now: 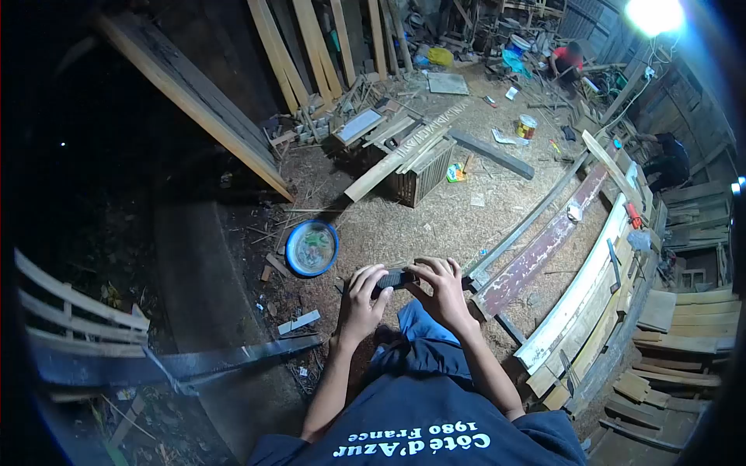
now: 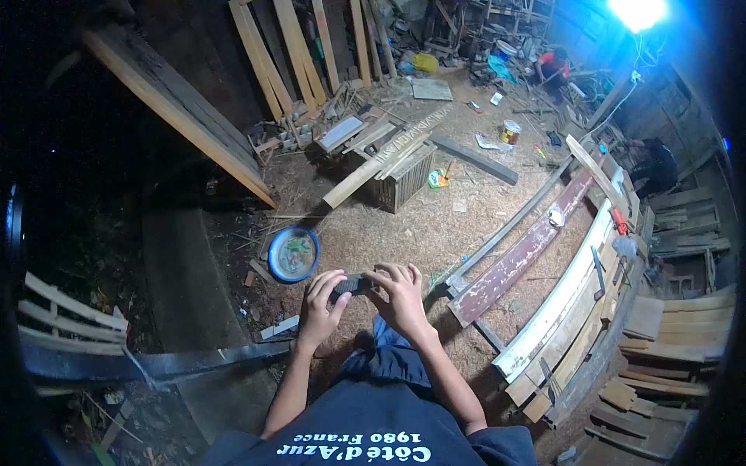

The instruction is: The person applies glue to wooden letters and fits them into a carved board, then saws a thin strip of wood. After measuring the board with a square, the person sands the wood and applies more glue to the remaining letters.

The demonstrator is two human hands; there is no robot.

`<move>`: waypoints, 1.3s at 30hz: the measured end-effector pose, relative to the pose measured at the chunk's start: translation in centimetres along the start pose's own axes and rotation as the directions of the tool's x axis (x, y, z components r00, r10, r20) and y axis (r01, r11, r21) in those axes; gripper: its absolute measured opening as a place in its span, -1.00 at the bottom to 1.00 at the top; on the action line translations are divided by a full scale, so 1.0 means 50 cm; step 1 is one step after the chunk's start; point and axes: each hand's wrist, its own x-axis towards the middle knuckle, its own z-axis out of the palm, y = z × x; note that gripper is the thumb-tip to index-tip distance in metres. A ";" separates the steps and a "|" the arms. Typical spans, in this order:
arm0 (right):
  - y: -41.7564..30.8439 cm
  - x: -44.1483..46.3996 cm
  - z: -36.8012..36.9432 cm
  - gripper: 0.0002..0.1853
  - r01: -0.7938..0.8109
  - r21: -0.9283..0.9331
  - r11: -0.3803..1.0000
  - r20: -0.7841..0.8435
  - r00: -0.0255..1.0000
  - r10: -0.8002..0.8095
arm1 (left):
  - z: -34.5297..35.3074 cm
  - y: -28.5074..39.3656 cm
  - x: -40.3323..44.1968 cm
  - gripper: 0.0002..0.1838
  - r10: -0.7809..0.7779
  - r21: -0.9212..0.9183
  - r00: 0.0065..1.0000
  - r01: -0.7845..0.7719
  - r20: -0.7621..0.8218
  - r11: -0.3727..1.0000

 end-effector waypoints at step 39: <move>0.245 1.300 0.377 -0.57 -0.288 0.246 0.926 -0.136 0.935 0.327 | -0.103 -0.872 1.183 -0.49 -0.063 -0.283 0.969 0.131 0.237 0.950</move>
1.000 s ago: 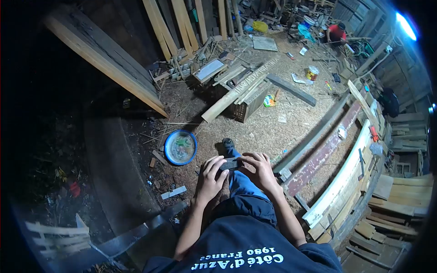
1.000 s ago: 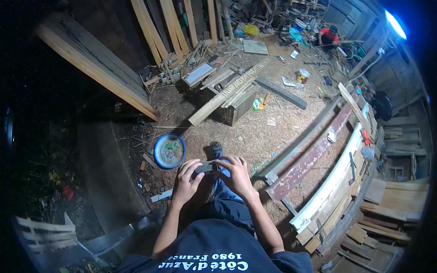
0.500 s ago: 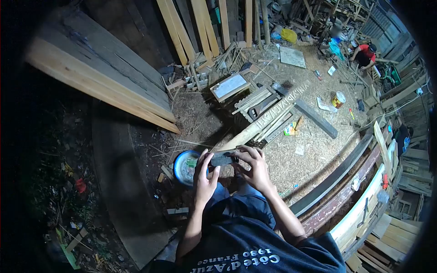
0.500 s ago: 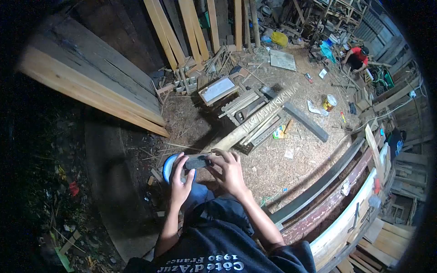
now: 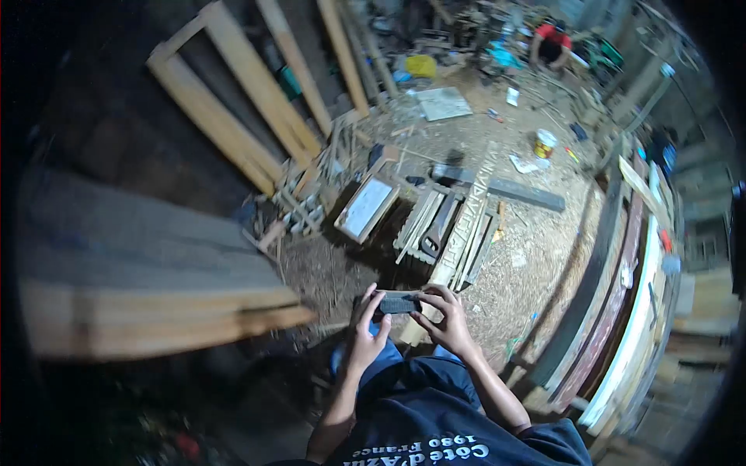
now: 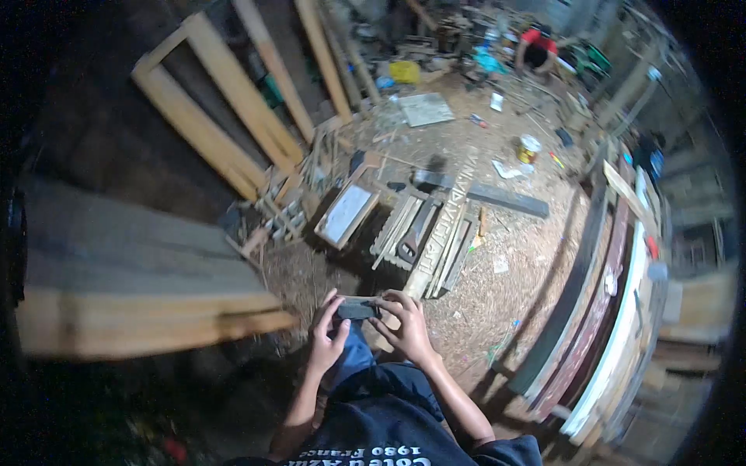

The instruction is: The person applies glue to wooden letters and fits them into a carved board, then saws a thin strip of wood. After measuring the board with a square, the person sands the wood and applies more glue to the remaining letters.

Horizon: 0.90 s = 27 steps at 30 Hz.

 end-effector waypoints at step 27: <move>-0.058 -0.068 0.028 -0.62 -0.434 0.109 0.894 -0.688 0.616 0.383 | 0.045 0.049 0.278 -0.78 0.448 -0.212 0.659 -0.410 0.604 0.887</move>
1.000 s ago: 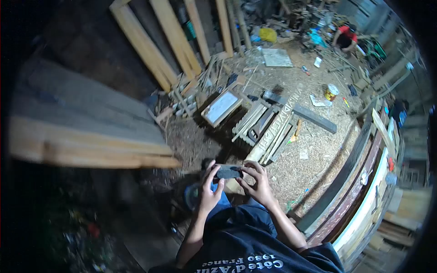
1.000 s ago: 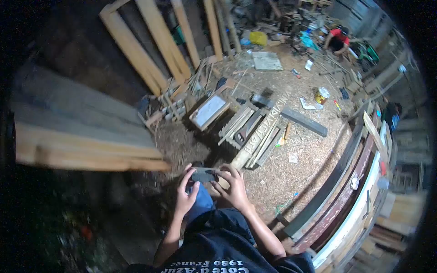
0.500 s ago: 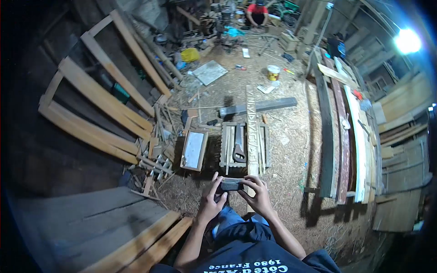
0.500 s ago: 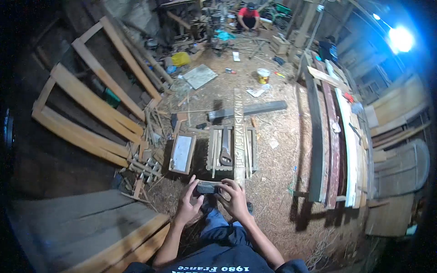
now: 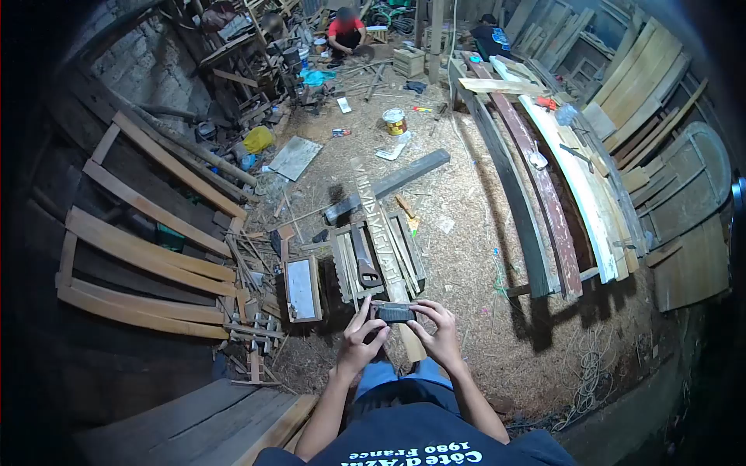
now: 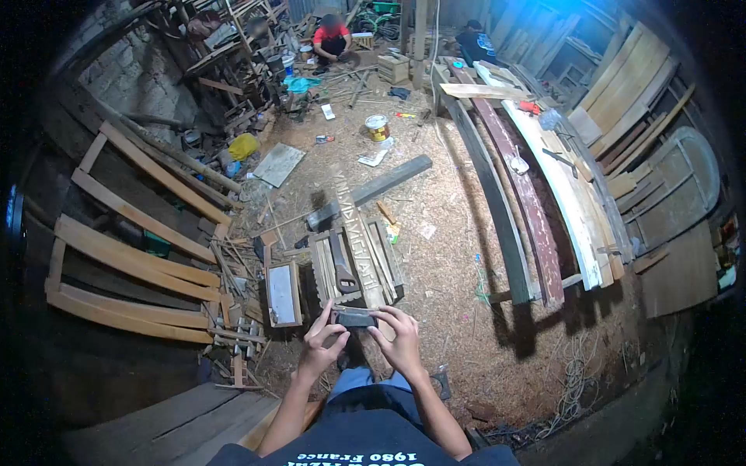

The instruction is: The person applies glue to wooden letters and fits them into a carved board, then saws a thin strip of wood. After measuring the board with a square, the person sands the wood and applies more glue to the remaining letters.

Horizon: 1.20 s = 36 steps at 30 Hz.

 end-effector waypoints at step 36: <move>-0.255 -0.132 0.392 -0.63 -0.197 -0.102 0.975 -0.301 0.940 0.159 | -0.272 -0.287 -0.089 -0.82 0.013 -0.109 0.986 0.005 0.168 0.994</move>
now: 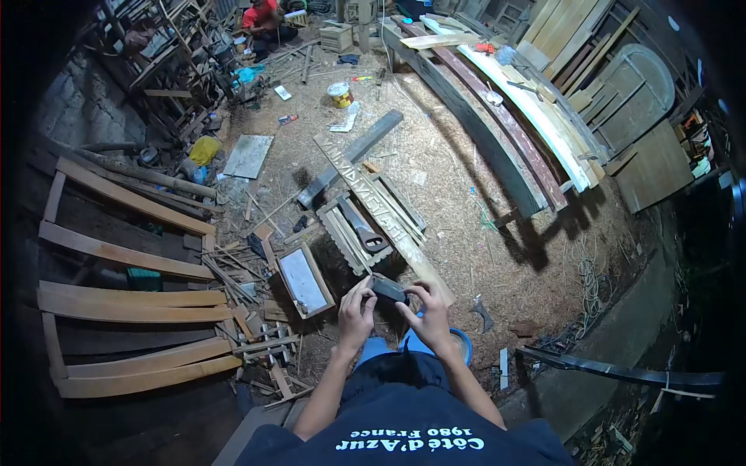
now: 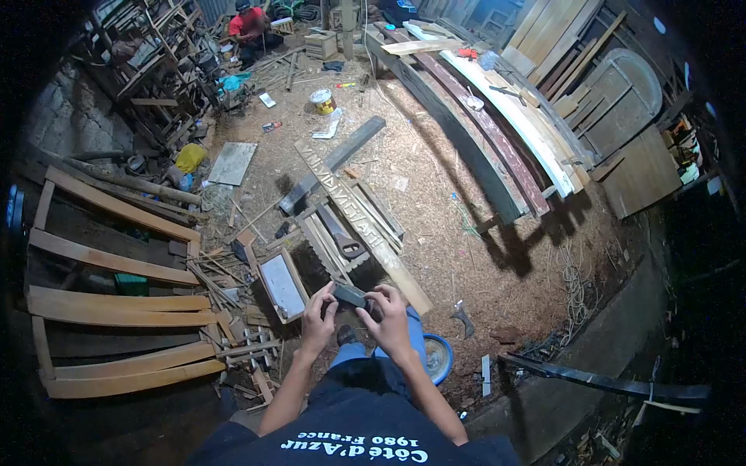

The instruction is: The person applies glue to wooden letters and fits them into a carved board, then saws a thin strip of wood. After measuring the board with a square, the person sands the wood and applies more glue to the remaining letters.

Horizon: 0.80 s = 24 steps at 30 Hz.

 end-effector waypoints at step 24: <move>0.154 0.276 -0.026 -0.60 0.075 0.276 0.958 0.216 0.967 -0.137 | 0.079 0.067 0.206 -0.91 -0.108 0.186 0.992 0.117 -0.062 0.976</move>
